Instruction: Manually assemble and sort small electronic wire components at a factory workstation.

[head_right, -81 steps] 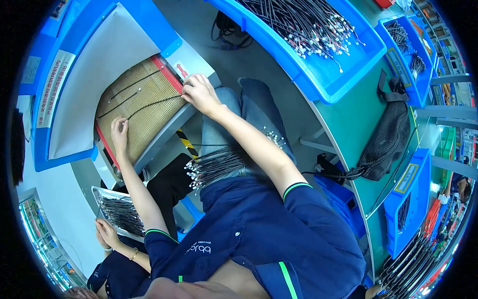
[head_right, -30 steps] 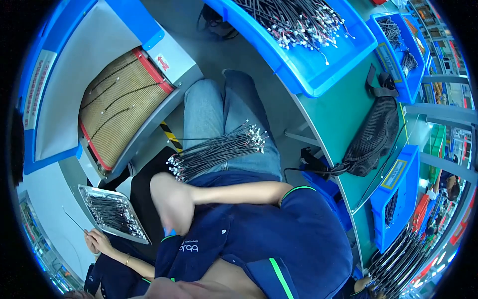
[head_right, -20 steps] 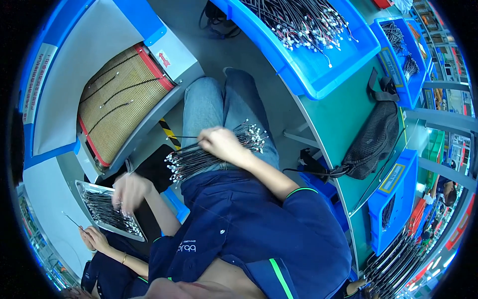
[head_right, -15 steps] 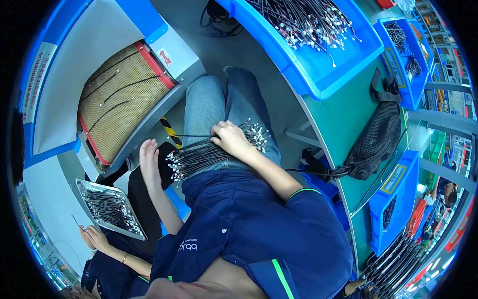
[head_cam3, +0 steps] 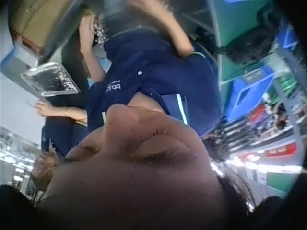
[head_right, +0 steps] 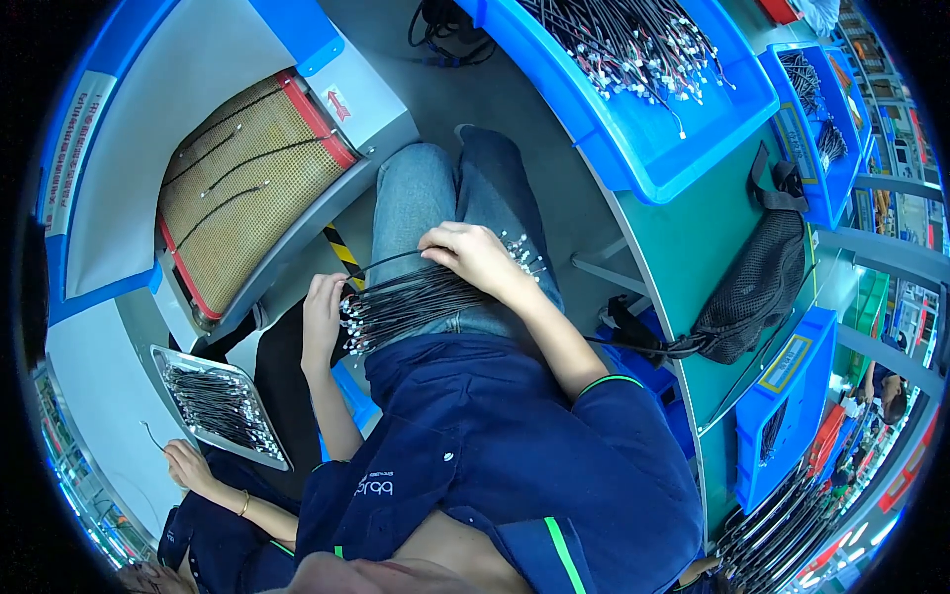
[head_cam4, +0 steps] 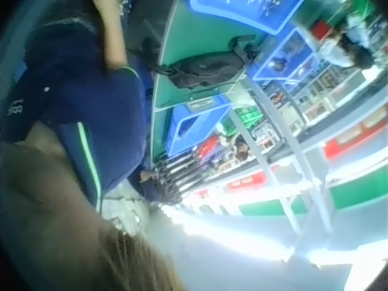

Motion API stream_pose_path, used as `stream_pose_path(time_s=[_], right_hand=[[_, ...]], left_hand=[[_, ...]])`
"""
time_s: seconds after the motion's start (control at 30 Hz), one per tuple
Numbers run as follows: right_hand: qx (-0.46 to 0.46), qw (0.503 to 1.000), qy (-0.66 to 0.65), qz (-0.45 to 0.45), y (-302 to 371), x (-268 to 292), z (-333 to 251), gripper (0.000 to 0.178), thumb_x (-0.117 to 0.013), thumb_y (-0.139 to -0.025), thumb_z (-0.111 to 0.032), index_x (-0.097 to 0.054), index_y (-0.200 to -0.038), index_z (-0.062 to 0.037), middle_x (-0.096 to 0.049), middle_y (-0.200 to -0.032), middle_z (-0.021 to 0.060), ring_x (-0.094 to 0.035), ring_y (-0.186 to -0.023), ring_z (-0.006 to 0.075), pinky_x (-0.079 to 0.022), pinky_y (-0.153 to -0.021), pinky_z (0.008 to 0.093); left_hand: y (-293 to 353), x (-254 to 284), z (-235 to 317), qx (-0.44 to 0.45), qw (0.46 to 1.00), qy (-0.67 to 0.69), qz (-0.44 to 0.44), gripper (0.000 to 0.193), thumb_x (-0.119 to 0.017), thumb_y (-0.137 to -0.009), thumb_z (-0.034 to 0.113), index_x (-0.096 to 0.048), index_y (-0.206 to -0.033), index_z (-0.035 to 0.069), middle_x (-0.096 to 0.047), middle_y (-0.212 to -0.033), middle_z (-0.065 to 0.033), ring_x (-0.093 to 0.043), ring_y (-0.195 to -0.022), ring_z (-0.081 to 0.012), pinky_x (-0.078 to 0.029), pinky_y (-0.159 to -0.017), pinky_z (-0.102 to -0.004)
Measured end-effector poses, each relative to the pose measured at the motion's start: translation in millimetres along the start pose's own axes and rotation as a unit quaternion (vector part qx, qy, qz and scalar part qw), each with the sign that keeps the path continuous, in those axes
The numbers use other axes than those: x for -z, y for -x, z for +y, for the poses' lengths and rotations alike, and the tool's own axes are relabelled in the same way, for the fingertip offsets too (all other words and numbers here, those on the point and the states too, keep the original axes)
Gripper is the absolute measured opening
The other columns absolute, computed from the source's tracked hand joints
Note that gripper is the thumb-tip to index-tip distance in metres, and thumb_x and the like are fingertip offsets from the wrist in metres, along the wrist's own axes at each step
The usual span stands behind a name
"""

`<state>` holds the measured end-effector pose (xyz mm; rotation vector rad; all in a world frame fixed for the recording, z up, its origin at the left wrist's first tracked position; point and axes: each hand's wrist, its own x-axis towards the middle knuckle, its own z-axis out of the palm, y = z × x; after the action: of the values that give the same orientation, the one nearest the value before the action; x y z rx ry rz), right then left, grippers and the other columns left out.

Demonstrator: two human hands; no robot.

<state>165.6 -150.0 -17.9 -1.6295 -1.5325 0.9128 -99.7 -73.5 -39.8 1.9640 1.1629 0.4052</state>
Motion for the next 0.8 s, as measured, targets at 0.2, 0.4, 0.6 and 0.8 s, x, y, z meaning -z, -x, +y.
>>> stream_pose_path(time_s=[0.2,0.4,0.6,0.8], right_hand=[[0.157,0.983,0.083,-0.041,-9,-7,-13,0.013,-0.067,-0.079,-0.014,-0.067,-0.088,-0.0057,-0.066,-0.086,0.0062,-0.064,-0.081,0.0228,-0.051,-0.072,0.0325],[0.218,0.975,0.040,0.005,-15,-20,-15,0.012,-0.065,-0.080,-0.016,-0.064,-0.085,-0.0054,-0.060,-0.078,0.0074,-0.061,-0.075,0.0248,-0.050,-0.068,0.0345],[0.178,0.984,-0.007,-0.004,-18,-18,-11,0.012,-0.066,-0.080,-0.014,-0.064,-0.087,-0.0045,-0.062,-0.082,0.0072,-0.061,-0.077,0.0242,-0.050,-0.071,0.0343],[0.273,0.962,0.029,0.006,-17,-14,-16,0.021,-0.068,-0.074,-0.007,-0.066,-0.094,-0.0036,-0.066,-0.088,0.0054,-0.061,-0.074,0.0203,-0.050,-0.066,0.0303]], left_hand=[[-6,-5,38,-0.019,0.994,0.093,-0.047,0.014,-0.059,-0.088,0.008,-0.064,-0.098,0.000,-0.062,-0.082,-0.0121,-0.063,-0.068,-0.0204,-0.049,-0.065,-0.0298],[-13,-13,54,-0.093,0.995,0.036,-0.024,0.016,-0.062,-0.086,0.010,-0.064,-0.097,0.000,-0.066,-0.085,-0.0130,-0.066,-0.073,-0.0239,-0.051,-0.064,-0.0324],[-10,-11,57,-0.118,0.991,0.053,-0.021,0.014,-0.063,-0.085,0.010,-0.065,-0.095,-0.001,-0.066,-0.080,-0.0133,-0.067,-0.070,-0.0227,-0.051,-0.062,-0.0310],[-10,-13,58,-0.024,0.991,0.134,-0.016,0.011,-0.061,-0.087,0.006,-0.065,-0.093,-0.002,-0.067,-0.078,-0.0115,-0.067,-0.068,-0.0154,-0.052,-0.061,-0.0251]])
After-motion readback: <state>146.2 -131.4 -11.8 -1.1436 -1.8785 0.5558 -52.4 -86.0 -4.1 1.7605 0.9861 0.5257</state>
